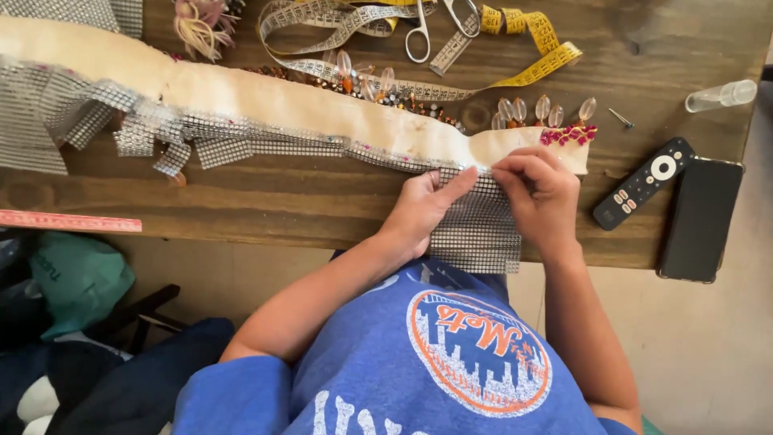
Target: Hand-sewing a decorative mesh trim onto a fabric strap for a bag
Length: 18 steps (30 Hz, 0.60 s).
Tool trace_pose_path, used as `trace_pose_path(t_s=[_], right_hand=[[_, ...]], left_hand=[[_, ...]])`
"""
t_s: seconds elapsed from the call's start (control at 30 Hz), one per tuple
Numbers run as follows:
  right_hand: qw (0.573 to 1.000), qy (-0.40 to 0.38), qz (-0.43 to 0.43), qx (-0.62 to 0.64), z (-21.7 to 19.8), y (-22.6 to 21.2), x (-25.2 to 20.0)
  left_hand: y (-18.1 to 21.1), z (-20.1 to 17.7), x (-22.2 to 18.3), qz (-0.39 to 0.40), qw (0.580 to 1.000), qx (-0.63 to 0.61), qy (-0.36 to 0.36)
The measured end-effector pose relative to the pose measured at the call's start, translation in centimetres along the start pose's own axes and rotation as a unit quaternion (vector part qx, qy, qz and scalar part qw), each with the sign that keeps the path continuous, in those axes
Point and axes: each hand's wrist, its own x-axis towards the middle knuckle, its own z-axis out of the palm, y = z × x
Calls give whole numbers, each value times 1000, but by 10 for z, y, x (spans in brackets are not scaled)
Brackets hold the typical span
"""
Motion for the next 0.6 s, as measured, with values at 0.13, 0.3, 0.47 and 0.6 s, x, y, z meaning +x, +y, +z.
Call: trace_pose_path(t_s=[0.13, 0.3, 0.47, 0.6], right_hand=[[999, 12, -30, -4, -2, -4, 2], [998, 40, -51, 18, -1, -5, 3], [992, 102, -25, 70, -2, -6, 4], [969, 117, 10, 219, -9, -10, 13]], left_hand=[[-16, 1, 20, 10, 999, -23, 26], [-31, 0, 32, 34, 998, -1, 51], [-35, 0, 34, 86, 992, 65, 59], [-15, 13, 17, 89, 993, 56, 52]])
